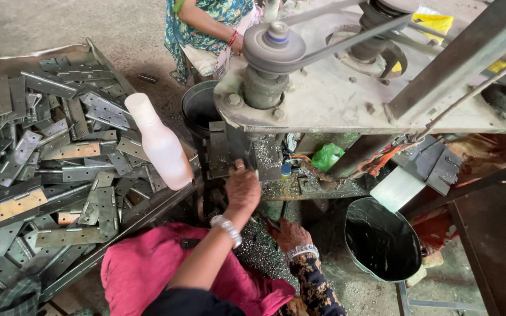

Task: The person repeatedly picks up metal hinges from a pile and presses them against a rotating grinding wheel to smooth the edges. After each grind, the hinge is placed into a metal bin. The process is continuous and repetitive throughout the clip.

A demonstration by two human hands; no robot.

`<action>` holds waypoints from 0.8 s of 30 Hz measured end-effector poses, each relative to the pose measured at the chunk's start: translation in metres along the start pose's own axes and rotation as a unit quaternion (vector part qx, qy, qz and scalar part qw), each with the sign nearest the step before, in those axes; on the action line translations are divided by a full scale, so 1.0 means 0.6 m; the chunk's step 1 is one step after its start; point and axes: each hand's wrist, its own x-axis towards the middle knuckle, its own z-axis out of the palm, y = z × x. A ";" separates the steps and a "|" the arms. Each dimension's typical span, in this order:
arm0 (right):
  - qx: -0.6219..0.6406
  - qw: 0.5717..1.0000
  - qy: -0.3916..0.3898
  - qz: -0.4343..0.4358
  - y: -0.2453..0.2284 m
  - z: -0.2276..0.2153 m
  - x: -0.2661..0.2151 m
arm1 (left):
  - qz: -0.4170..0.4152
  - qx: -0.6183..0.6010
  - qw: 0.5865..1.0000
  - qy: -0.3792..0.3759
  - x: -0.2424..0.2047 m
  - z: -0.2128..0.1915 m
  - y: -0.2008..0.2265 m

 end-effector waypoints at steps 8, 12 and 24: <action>-0.030 0.999 0.011 -0.017 0.002 0.024 0.015 | 0.125 0.150 0.980 -0.040 -0.032 0.013 -0.090; -0.013 1.000 0.018 -0.011 0.037 0.063 0.039 | 0.080 0.197 0.969 -0.126 0.018 0.005 -0.076; -0.010 0.998 0.060 -0.033 0.111 0.180 0.091 | 0.099 0.234 0.965 -0.070 0.014 -0.016 -0.057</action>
